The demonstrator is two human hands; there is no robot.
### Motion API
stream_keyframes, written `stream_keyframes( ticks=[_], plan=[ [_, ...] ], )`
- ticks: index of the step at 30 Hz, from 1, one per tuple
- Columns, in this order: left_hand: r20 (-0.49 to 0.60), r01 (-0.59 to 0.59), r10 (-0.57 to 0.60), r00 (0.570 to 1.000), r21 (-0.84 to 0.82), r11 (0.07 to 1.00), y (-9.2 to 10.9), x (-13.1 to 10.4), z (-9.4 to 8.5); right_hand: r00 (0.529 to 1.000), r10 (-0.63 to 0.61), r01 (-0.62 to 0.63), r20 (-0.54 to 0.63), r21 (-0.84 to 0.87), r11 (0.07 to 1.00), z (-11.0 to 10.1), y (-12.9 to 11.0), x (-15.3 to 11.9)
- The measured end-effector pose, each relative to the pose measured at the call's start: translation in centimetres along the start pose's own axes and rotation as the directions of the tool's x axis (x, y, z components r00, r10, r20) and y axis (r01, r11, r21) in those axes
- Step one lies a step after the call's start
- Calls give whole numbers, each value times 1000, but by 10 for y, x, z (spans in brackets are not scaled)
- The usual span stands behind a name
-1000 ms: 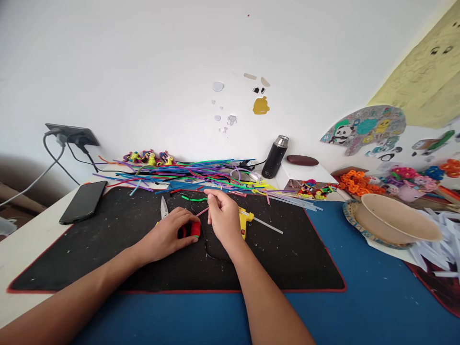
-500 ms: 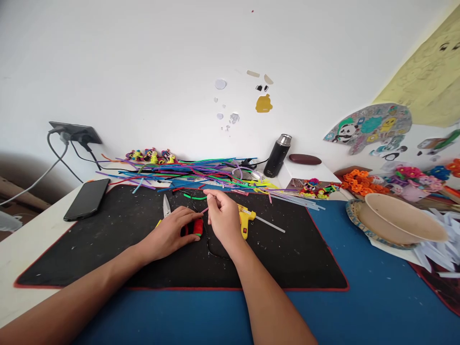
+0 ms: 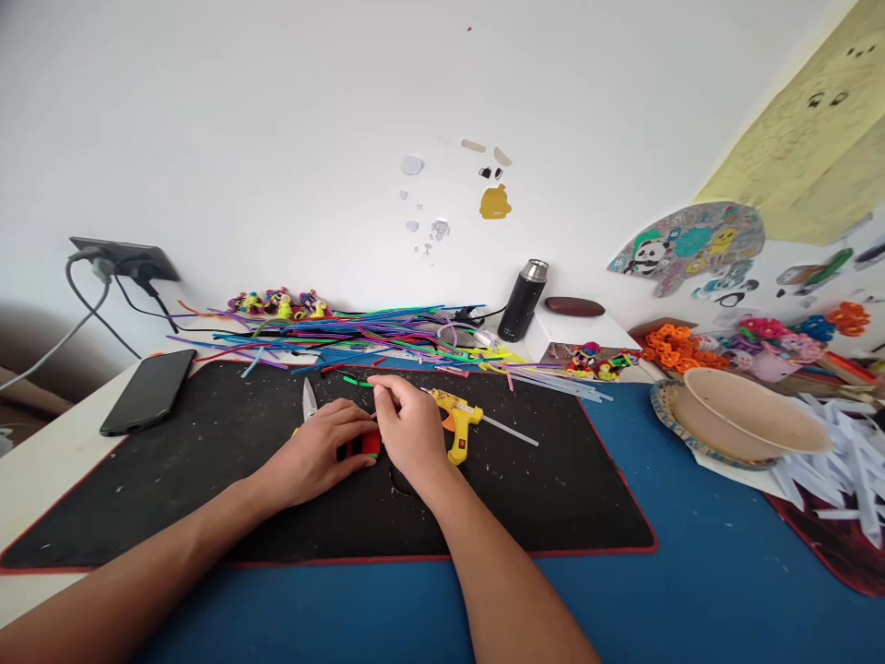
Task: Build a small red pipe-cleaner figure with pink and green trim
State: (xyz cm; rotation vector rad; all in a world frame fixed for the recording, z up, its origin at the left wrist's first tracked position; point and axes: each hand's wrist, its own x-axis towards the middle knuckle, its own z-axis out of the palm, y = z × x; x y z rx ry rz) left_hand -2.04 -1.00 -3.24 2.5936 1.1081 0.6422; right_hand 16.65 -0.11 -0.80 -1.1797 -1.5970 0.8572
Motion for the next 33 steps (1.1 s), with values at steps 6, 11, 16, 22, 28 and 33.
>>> stream_keyframes(
  ticks=[6, 11, 16, 22, 28, 33],
  plan=[
    [8, 69, -69, 998, -25, 997, 0, -1, 1, 998, -65, 64, -18, -62, 996, 2, 0, 0],
    [-23, 81, -85, 996, -122, 989, -11, 0, -12, 991, -131, 129, -23, -74, 989, 4, -5, -2],
    [-233, 331, -375, 897, -207, 921, -25, 9, -52, 989, -148, 147, -4, -91, 985, 3, -10, -3],
    [-209, 430, -476, 854, -231, 873, -42, 37, -78, 990, -129, 124, -63, -74, 989, -2, -15, -2],
    [-152, 339, -348, 925, -84, 937, -65, 81, -57, 977, -210, 214, 37, -158, 964, 3, -16, -8],
    [-76, 243, -238, 968, 73, 967, -84, 117, -32, 947, -289, 317, 137, -273, 908, 9, -18, -15]
  ],
)
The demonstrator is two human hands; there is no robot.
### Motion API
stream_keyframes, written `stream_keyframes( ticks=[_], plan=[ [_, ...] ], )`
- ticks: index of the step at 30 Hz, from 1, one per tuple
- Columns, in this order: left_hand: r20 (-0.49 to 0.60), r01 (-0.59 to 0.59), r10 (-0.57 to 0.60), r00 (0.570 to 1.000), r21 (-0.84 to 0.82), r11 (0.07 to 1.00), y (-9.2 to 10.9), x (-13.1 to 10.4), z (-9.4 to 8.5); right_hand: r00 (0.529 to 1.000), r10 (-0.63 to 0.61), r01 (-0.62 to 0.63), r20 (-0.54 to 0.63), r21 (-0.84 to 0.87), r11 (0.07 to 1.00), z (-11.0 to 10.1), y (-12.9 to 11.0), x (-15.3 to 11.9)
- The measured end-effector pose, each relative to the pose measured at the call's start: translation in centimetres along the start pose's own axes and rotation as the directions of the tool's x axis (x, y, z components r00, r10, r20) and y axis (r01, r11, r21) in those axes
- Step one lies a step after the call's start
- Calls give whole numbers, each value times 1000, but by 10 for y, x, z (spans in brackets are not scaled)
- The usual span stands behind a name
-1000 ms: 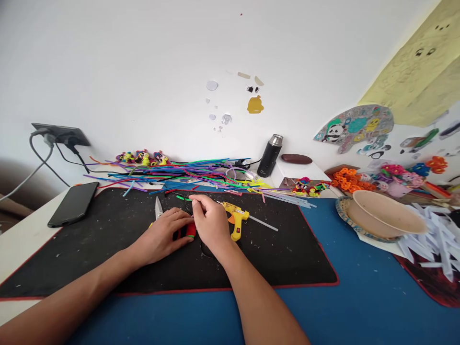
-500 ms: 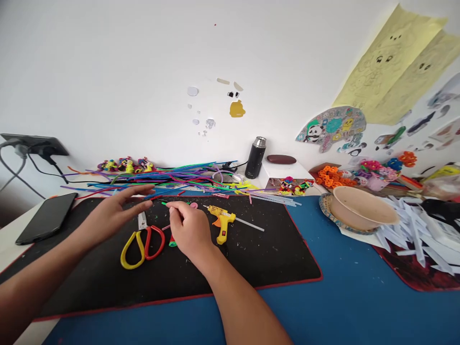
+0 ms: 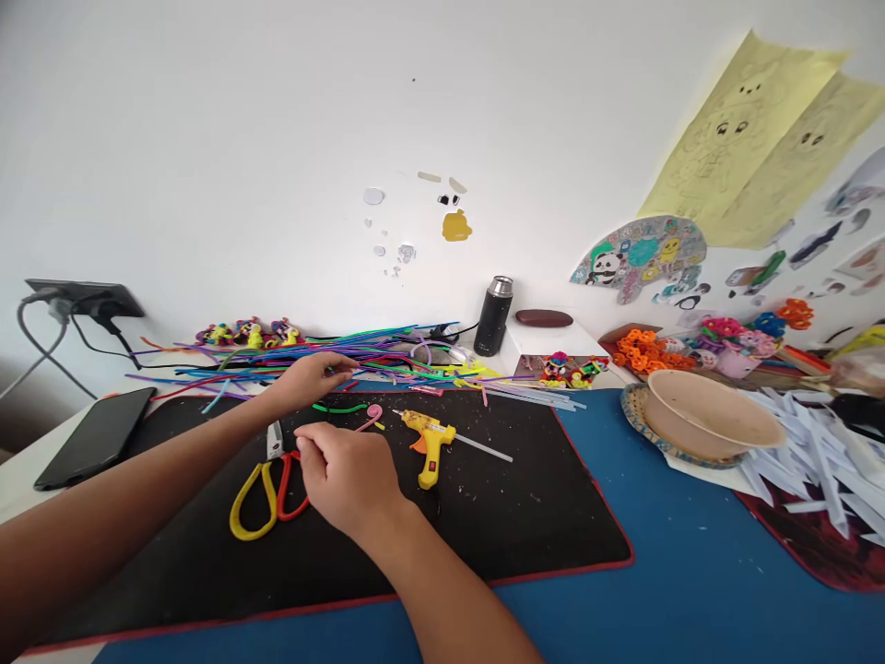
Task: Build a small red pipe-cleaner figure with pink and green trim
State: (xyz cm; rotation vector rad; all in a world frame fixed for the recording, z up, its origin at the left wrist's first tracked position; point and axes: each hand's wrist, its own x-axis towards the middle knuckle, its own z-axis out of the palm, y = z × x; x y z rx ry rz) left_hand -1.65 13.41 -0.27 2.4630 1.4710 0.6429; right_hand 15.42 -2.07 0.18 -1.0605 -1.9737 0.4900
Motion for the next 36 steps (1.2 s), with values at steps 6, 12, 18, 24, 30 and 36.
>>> stream_keyframes(
  ticks=[6, 12, 18, 24, 30, 36],
  plan=[
    [8, -146, 145, 989, 93, 985, -1, 26, 26, 989, -67, 84, 130, -131, 988, 1, -4, -2],
    [75, -259, 251, 965, 144, 955, 1, 35, 40, 982, -76, 108, 173, -184, 977, 0, -8, -2],
    [122, -320, 302, 945, 161, 934, -1, 36, 35, 972, -98, 148, 214, -230, 962, 0, -10, -1],
    [153, -340, 318, 936, 149, 929, 0, 37, 30, 967, -103, 160, 234, -242, 957, 3, -9, -2],
    [181, -316, 288, 940, 150, 937, 7, 45, 33, 962, -107, 173, 250, -257, 951, 4, -7, -3],
    [186, -268, 236, 954, 175, 947, 6, 54, 40, 958, -114, 188, 265, -274, 943, 4, -8, -4]
  ],
)
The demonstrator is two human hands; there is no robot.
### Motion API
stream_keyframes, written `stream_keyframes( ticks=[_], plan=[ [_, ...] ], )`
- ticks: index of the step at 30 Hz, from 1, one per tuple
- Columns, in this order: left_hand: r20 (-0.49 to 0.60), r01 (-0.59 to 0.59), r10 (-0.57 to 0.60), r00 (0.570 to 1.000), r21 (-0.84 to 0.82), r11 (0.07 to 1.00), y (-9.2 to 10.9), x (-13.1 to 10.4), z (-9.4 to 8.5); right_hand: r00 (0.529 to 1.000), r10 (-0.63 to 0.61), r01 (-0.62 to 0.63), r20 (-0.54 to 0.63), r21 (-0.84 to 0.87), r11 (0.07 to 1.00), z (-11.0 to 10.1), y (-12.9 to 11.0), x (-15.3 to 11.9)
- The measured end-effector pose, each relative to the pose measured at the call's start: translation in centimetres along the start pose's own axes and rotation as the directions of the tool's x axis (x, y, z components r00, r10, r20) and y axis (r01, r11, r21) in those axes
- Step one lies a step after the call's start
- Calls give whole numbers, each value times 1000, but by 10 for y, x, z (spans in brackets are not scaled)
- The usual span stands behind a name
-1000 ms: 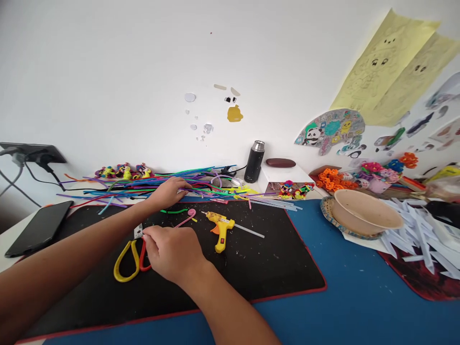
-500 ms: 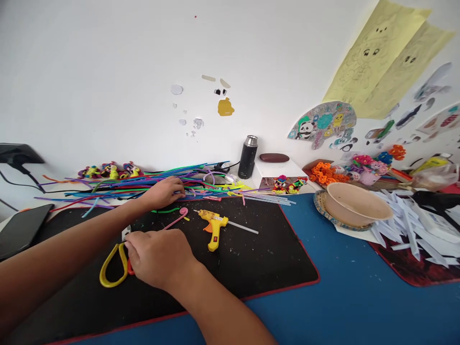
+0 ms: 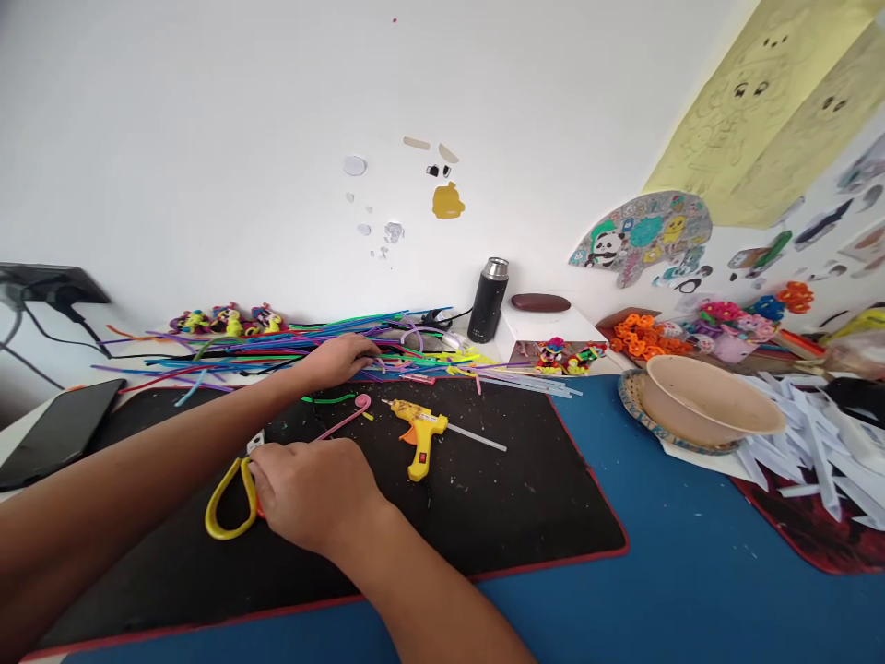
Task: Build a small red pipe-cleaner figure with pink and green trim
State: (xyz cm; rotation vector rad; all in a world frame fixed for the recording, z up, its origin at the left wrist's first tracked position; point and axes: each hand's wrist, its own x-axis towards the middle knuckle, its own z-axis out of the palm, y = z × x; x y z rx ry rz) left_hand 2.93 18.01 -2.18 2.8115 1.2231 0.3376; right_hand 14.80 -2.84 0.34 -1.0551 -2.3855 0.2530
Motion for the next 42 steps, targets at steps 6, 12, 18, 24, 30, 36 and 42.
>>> stream_keyframes(
  ticks=[6, 12, 18, 24, 30, 36, 42],
  plan=[
    [26, 20, -21, 999, 49, 999, -4, 6, 7, 1000, -5, 6, 19, -10, 1000, 1, -1, 1],
    [15, 17, -17, 1000, 54, 998, -1, 5, 0, 999, 1, 1, 48, -40, 999, -2, -4, 1],
    [65, -24, 22, 998, 23, 999, 6, 7, -3, 999, -15, 17, 45, -54, 998, -2, -5, 1],
    [136, -30, 28, 990, 17, 999, 4, 7, -1, 999, -26, 29, 43, -58, 998, -1, -5, 1],
    [72, 20, -20, 997, 2, 1000, 3, 3, -8, 998, -26, 31, 64, -80, 996, -1, -5, 2],
    [-22, 111, -113, 993, -72, 991, 2, 1, -22, 997, -29, 34, 69, -73, 997, 0, -6, 1],
    [-75, 178, -189, 979, -138, 974, -15, -11, -33, 997, -27, 32, 74, -61, 998, 2, -4, 1]
  ],
)
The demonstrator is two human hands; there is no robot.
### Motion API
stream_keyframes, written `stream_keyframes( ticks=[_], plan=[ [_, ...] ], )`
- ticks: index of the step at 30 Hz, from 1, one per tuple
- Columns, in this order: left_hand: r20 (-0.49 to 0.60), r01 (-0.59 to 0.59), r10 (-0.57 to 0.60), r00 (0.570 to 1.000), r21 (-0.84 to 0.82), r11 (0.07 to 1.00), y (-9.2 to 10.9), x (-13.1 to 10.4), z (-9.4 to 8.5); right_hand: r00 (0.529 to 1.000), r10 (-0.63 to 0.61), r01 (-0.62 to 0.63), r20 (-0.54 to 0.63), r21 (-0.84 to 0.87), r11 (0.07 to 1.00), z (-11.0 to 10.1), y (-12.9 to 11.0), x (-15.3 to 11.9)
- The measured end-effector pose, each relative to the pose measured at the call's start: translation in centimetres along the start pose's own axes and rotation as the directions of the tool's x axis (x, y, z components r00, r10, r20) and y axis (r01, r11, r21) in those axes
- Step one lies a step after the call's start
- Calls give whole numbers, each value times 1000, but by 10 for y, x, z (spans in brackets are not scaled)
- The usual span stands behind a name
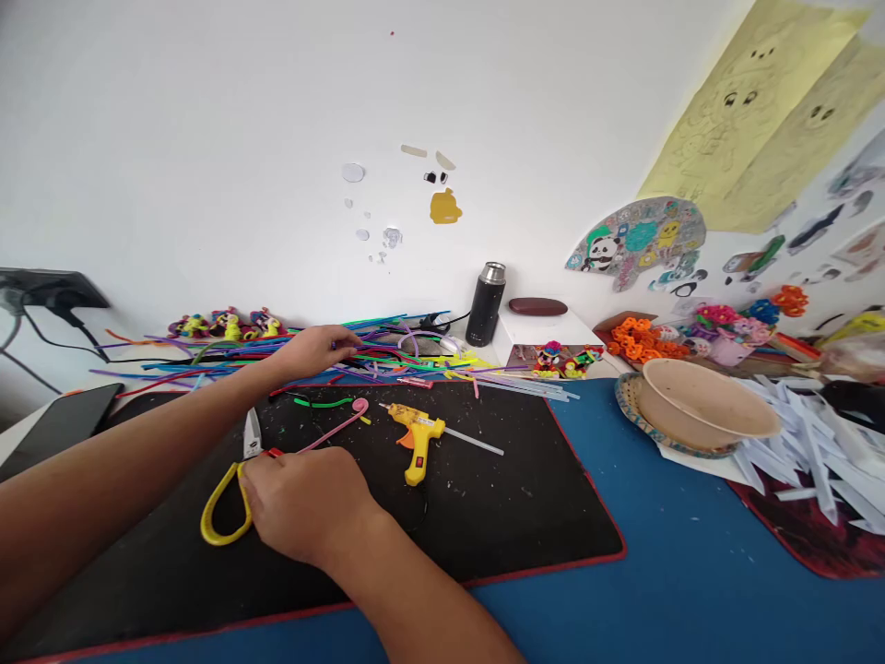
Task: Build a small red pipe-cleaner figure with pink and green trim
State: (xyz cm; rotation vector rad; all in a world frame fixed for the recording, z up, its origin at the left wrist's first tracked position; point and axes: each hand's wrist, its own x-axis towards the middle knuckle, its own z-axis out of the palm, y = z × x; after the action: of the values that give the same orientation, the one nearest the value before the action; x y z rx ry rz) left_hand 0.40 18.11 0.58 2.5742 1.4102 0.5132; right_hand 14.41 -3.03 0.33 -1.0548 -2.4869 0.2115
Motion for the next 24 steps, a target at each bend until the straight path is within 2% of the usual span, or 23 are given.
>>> stream_keyframes(
  ticks=[7, 15, 19, 24],
  plan=[
    [-85, 165, -171, 982, -83, 983, -39, -29, -14, 999, -11, 12, -30, 35, 999, 4, 1, -1],
    [-80, 262, -267, 960, -66, 963, -67, -68, -38, 998, -8, 11, -64, 39, 999, 8, 6, -3],
    [-10, 249, -249, 968, -30, 968, -71, -92, -44, 997, -13, 17, -73, 58, 998, 13, 7, -5],
    [67, 175, -177, 982, 37, 984, -61, -110, -37, 998, 4, 2, -64, 92, 996, 16, 8, -5]
  ],
)
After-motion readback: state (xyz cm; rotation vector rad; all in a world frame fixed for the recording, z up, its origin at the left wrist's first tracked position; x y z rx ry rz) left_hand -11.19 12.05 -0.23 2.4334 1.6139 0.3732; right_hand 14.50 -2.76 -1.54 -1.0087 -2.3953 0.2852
